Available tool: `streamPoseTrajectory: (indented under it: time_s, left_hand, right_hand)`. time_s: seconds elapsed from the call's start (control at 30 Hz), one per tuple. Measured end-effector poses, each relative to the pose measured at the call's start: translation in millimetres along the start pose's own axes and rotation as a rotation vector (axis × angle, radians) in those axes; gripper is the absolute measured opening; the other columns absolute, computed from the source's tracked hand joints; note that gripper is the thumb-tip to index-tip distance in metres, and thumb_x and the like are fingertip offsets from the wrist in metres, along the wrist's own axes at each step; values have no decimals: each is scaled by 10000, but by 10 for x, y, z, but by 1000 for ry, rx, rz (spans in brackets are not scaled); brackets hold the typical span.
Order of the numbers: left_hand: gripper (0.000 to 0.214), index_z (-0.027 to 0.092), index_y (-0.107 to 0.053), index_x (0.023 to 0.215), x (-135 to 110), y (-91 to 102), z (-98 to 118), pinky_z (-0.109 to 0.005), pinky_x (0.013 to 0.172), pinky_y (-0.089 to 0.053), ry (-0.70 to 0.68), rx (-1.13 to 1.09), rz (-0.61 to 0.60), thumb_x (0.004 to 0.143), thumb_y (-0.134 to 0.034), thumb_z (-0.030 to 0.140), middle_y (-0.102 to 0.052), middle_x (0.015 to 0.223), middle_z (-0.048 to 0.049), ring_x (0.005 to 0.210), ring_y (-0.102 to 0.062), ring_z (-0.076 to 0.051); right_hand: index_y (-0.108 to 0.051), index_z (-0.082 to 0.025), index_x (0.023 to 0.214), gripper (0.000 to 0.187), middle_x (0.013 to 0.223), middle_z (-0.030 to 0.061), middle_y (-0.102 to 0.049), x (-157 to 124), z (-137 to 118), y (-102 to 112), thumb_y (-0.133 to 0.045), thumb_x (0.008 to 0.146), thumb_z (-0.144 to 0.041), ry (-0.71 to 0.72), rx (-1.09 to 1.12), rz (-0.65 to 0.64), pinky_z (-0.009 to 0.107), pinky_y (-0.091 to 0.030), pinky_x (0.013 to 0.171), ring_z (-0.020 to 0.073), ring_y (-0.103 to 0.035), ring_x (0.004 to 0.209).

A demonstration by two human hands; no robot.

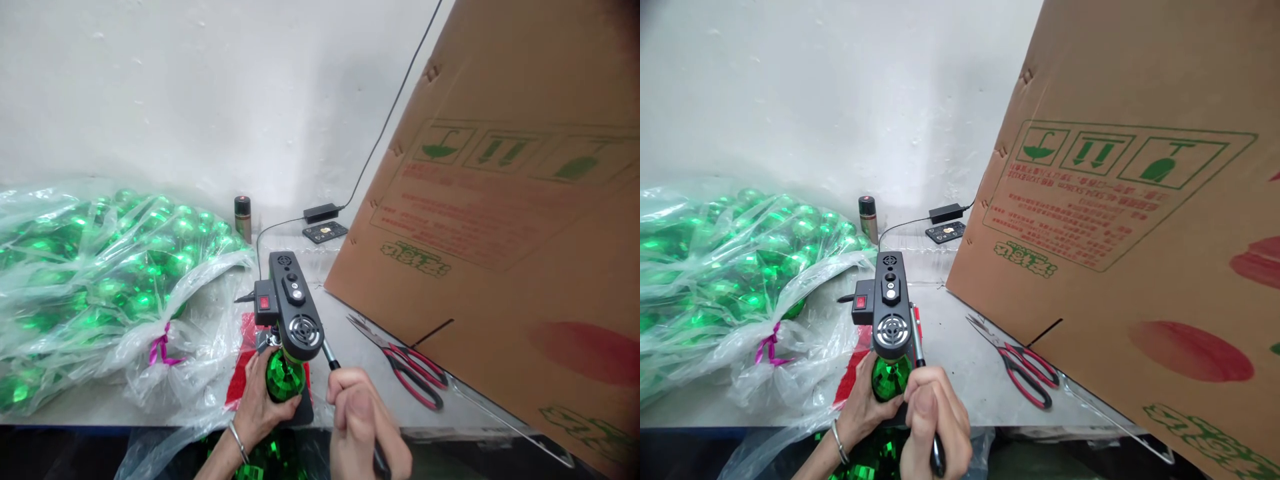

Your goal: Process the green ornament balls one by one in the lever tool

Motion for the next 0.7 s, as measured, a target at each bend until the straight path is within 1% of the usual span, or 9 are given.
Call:
streamPoseTrajectory:
  time_s: [0.1,0.27,0.37,0.47,0.53,0.7]
  left_hand:
    - [818,201,-727,1405,-7,1,20,-746,1263,-499,-2,1,1,626,-903,375,-811,1366,-170,1347,-711,-488]
    - [829,208,-726,1421,-20,-4,12,-719,1261,-507,28,-18,-17,628,-902,376,-803,1392,-169,1369,-691,-488]
    - [842,194,-721,1430,-18,-10,4,-731,1260,-504,27,-17,-22,629,-898,378,-796,1399,-181,1367,-687,-496]
    - [848,192,-718,1435,-14,-20,-5,-742,1252,-508,11,-1,-17,628,-900,382,-790,1393,-184,1359,-691,-502]
    - [842,200,-720,1433,-14,-26,-11,-735,1241,-521,3,12,-11,631,-904,378,-792,1372,-175,1347,-697,-495]
    - [842,207,-720,1438,-28,-38,-24,-718,1226,-541,-4,15,-3,631,-904,359,-783,1375,-169,1342,-695,-488]
  right_hand:
    - [-468,-226,684,492,583,-56,-467,-71,56,-4,-513,1170,-157,10,-12,31,261,-360,520,102,-515,511]
    - [-473,-226,652,535,596,-40,-532,-145,136,36,-515,1186,-240,16,-63,0,263,-347,492,101,-508,490]
    - [-483,-225,649,543,615,-33,-558,-154,154,71,-520,1190,-258,21,-77,-11,263,-350,485,97,-506,484]
    - [-480,-226,657,535,616,-34,-559,-124,145,85,-519,1190,-247,4,-64,-45,261,-351,490,102,-526,497]
    - [-486,-225,671,510,622,-36,-554,-107,134,86,-515,1180,-209,-6,-58,-57,266,-351,501,105,-530,507]
    - [-467,-223,683,478,637,-42,-529,-154,140,78,-486,1156,-156,31,-70,-15,283,-315,512,94,-467,498]
Point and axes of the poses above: each hand's wrist, its own x-axis towards the middle knuckle, its own y-axis out of the back of the hand, z = x × y, the point moved 3 cm from there along x, towards the middle knuckle
